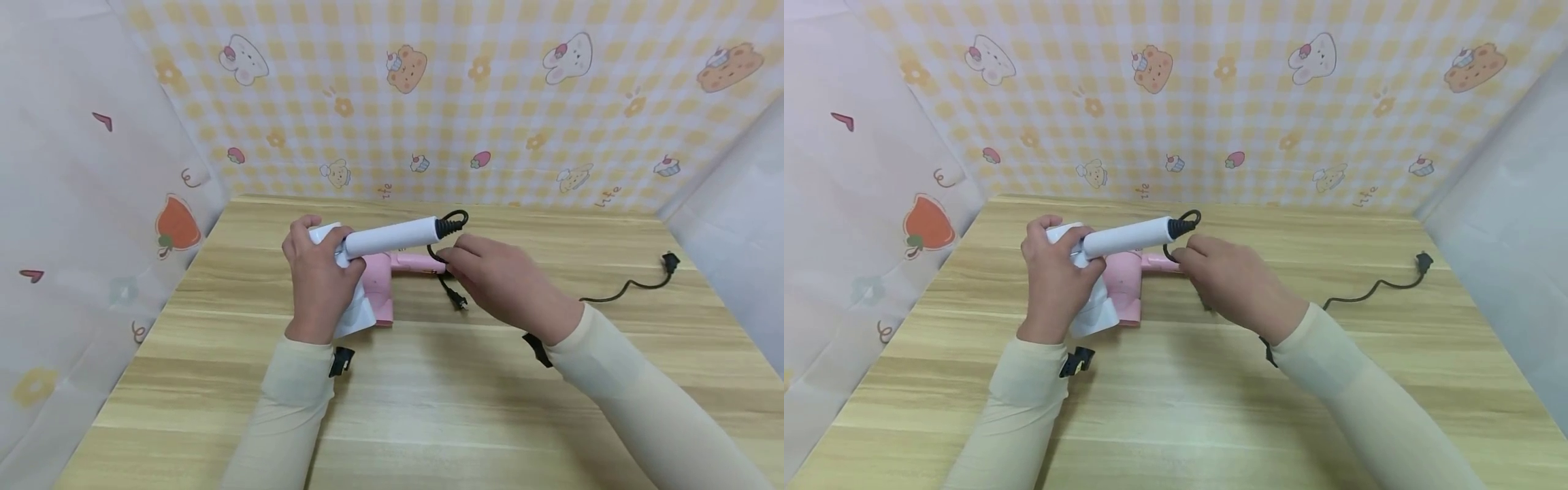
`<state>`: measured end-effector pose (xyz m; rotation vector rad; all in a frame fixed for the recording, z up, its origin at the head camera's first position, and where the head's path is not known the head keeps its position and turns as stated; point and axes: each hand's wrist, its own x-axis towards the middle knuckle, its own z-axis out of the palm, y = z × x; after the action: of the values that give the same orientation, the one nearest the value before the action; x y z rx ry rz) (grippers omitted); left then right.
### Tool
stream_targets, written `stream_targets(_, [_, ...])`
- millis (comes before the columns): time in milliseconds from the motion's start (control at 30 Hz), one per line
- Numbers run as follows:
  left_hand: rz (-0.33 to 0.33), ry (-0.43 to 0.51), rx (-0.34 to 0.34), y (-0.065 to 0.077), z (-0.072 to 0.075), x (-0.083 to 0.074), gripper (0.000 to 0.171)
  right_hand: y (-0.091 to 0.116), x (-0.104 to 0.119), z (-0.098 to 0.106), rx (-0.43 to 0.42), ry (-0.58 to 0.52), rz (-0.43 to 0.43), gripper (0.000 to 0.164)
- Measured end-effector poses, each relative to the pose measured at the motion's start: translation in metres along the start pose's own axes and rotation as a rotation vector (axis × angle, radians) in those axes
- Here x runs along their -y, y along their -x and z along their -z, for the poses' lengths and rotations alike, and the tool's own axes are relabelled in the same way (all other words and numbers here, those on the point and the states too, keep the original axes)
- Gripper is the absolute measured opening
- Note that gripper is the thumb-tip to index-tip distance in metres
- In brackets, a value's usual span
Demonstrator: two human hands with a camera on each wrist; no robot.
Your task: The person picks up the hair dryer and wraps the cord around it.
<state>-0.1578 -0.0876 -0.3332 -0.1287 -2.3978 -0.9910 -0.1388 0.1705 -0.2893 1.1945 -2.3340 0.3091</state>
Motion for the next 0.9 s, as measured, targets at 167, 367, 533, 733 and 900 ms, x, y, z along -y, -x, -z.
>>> stream_targets(167, [-0.029,-0.027,0.003,0.001,-0.002,0.000,0.034,-0.005,0.001,0.009,-0.105,0.022,0.023,0.021])
stream_targets(367, [-0.043,-0.046,0.037,0.002,-0.004,-0.004,0.033,-0.012,-0.003,0.018,-0.144,0.021,0.016,0.022])
stream_targets(533, [-0.060,-0.051,0.052,0.002,-0.003,-0.005,0.034,-0.017,-0.012,0.024,-0.137,-0.014,-0.026,0.021])
stream_targets(733, [-0.086,-0.034,0.075,0.002,-0.003,-0.006,0.034,-0.021,-0.024,0.026,-0.122,-0.131,-0.118,0.015])
stream_targets(900, [-0.107,-0.009,0.093,0.003,-0.001,-0.008,0.035,-0.020,-0.028,0.025,-0.093,-0.211,-0.172,0.009])
